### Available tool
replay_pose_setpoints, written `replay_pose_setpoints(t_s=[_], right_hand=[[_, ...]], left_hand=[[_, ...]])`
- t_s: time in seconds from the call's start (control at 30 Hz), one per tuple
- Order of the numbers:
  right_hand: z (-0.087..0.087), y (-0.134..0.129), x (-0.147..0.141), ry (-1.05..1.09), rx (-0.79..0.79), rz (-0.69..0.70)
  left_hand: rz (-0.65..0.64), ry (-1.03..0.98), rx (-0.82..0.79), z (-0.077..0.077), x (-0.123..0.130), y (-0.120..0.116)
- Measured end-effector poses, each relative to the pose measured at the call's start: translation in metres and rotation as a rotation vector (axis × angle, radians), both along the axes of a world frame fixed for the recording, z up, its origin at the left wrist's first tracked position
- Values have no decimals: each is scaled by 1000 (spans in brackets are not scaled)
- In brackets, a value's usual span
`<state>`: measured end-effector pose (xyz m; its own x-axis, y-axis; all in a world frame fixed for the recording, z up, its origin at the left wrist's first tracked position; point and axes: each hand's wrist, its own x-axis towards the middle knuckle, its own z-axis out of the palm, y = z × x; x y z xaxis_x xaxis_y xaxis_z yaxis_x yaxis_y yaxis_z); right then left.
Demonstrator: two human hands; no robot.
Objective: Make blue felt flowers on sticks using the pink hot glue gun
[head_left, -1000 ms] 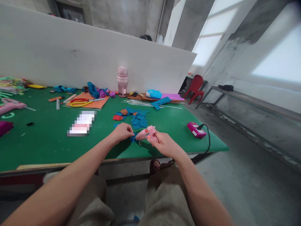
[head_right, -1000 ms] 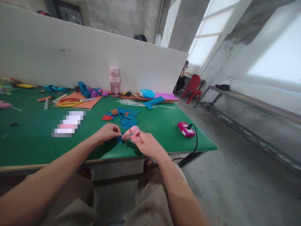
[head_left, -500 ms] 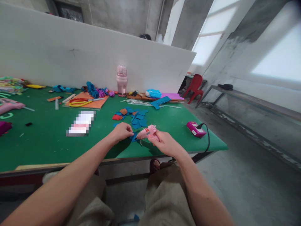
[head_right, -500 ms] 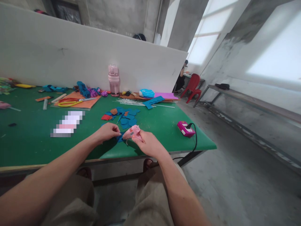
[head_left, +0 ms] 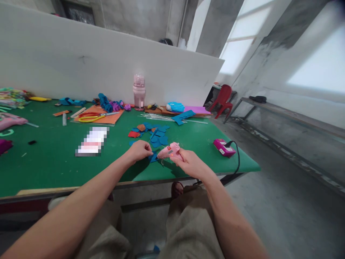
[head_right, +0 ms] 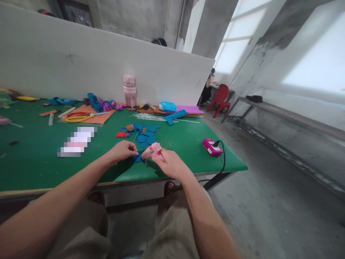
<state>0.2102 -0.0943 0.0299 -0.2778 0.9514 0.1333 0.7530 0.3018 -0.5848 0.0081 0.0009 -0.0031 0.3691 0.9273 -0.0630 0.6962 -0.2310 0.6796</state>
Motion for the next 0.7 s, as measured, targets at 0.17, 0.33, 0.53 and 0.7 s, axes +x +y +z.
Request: replay_pose_setpoints(t_s=[0.17,0.33,0.53,0.7], right_hand=[[1,0,2,-20,-2,-15],[1,0,3,-27,-5,-25],[-1,2,3,-44,9,-32],[-1,2,4,-70,18,-44]], left_hand=[[9,-6,-10,-1,1,0],[9,-10,-9,0,1,0],[16,-15,-11,1,2,-1],[16,-19,-23,1,2,-1]])
